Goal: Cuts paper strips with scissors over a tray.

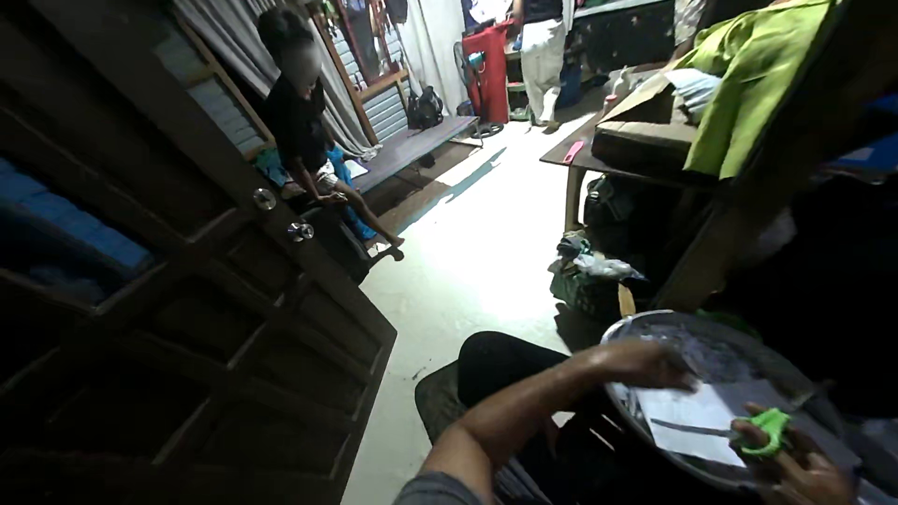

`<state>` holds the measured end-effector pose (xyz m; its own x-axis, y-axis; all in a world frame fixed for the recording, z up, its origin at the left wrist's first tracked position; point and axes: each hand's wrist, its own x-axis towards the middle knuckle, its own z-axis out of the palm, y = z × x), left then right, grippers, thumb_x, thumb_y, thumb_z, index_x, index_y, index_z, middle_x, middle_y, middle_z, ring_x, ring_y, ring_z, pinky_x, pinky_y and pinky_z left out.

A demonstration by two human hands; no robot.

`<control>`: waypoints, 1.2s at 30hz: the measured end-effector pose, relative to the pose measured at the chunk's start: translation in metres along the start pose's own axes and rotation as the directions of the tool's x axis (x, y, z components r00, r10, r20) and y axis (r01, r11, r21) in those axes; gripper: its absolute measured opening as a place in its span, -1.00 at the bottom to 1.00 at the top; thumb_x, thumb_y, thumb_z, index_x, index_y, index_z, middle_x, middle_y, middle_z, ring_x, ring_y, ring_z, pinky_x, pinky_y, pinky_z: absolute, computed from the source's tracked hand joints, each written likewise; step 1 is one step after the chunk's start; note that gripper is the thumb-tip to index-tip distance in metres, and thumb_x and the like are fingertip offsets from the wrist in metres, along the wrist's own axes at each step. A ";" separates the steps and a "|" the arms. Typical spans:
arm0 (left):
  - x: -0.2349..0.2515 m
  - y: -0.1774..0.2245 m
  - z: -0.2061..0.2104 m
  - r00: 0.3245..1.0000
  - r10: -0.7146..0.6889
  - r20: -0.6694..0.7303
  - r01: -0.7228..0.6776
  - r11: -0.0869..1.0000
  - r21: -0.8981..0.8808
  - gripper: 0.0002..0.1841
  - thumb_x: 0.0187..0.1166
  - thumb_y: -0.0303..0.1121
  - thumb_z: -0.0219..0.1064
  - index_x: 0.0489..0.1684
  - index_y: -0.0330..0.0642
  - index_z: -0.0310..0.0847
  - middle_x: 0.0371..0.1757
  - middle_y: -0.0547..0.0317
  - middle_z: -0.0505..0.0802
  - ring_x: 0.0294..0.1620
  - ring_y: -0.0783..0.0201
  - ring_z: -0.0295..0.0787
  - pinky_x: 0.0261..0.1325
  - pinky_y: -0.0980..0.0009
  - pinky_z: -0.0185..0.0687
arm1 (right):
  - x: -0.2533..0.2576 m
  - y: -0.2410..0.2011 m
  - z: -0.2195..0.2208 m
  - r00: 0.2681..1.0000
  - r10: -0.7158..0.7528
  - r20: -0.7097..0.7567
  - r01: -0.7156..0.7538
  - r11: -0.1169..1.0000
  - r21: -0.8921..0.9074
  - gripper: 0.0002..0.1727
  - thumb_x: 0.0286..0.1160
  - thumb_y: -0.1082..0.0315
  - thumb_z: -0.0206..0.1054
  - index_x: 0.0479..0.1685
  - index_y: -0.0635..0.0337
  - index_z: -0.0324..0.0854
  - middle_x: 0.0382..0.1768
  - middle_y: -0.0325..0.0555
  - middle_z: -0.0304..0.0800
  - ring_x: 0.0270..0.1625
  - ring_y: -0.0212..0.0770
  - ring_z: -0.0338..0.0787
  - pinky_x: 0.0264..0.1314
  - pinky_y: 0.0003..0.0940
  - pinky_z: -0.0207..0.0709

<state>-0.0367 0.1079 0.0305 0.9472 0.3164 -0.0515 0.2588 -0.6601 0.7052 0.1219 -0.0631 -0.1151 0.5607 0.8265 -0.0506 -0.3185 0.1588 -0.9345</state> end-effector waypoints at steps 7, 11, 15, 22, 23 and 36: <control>-0.010 0.161 -0.096 0.534 0.541 -0.649 -0.517 0.817 0.256 -0.41 0.23 -0.63 0.55 0.36 -0.53 0.60 0.51 -0.22 0.65 0.56 0.12 0.56 0.57 0.36 0.52 | 0.000 -0.003 0.004 0.999 0.031 -0.038 -0.031 1.000 -0.003 -0.61 0.55 0.59 0.23 0.32 0.14 0.45 -0.15 -0.53 0.86 -0.26 -0.54 0.83 -0.17 -0.56 0.77; -0.013 0.134 -0.016 0.622 0.636 -0.457 -0.518 0.772 0.369 -0.67 0.38 -0.42 0.56 0.11 -0.28 0.86 0.18 -0.05 0.90 0.28 0.05 0.79 0.44 0.19 0.58 | -0.038 -0.062 0.058 0.980 0.109 -0.166 -0.133 0.981 -0.141 -0.72 0.56 0.68 0.02 0.20 0.41 0.32 -0.19 -0.33 0.70 -0.22 -0.59 0.75 -0.03 -0.61 0.70; -0.016 0.073 0.050 0.950 0.223 0.220 -0.271 0.938 0.215 -0.71 0.63 -0.31 0.38 0.20 -0.22 0.79 0.07 -0.10 0.89 0.11 -0.04 0.84 0.22 -0.01 0.66 | -0.077 -0.151 0.143 0.928 0.203 -0.314 -0.267 0.947 -0.178 -0.73 0.66 0.68 -0.10 0.24 0.60 0.30 -0.15 -0.17 0.59 -0.23 -0.63 0.62 -0.02 -0.74 0.54; -0.026 0.071 0.048 0.864 0.046 0.501 -0.088 0.994 0.060 -0.69 0.64 -0.36 0.37 0.24 -0.31 0.74 0.08 -0.20 0.86 0.17 -0.10 0.79 0.31 -0.04 0.59 | -0.002 -0.008 0.009 0.994 0.049 -0.097 -0.058 0.993 -0.100 -0.56 0.58 0.51 0.26 0.43 0.26 0.36 -0.09 -0.48 0.75 -0.25 -0.61 0.77 -0.15 -0.61 0.72; -0.023 0.075 0.035 0.861 0.058 0.506 -0.102 0.993 0.061 -0.70 0.64 -0.39 0.36 0.22 -0.35 0.75 0.08 -0.21 0.86 0.18 -0.08 0.79 0.32 -0.02 0.59 | 0.000 -0.004 0.007 0.994 0.031 -0.102 -0.041 0.994 -0.101 -0.57 0.56 0.51 0.28 0.40 0.26 0.38 -0.06 -0.47 0.77 -0.20 -0.59 0.80 -0.10 -0.58 0.75; 0.000 0.122 -0.010 0.399 0.687 -0.607 -0.629 0.687 0.364 -0.77 0.39 -0.49 0.51 -0.04 -0.35 0.86 0.15 -0.18 0.86 0.29 -0.01 0.74 0.45 0.13 0.58 | -0.007 -0.002 0.008 0.980 -0.044 -0.195 0.031 0.997 -0.069 -0.62 0.56 0.55 0.24 0.33 0.34 0.37 -0.10 -0.33 0.74 -0.18 -0.48 0.80 -0.02 -0.49 0.74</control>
<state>-0.0068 0.0340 0.1238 0.4411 0.0864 0.8933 -0.3495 -0.9003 0.2596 0.1125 -0.0647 -0.1103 0.7125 0.6974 -0.0772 -0.2475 0.1468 -0.9577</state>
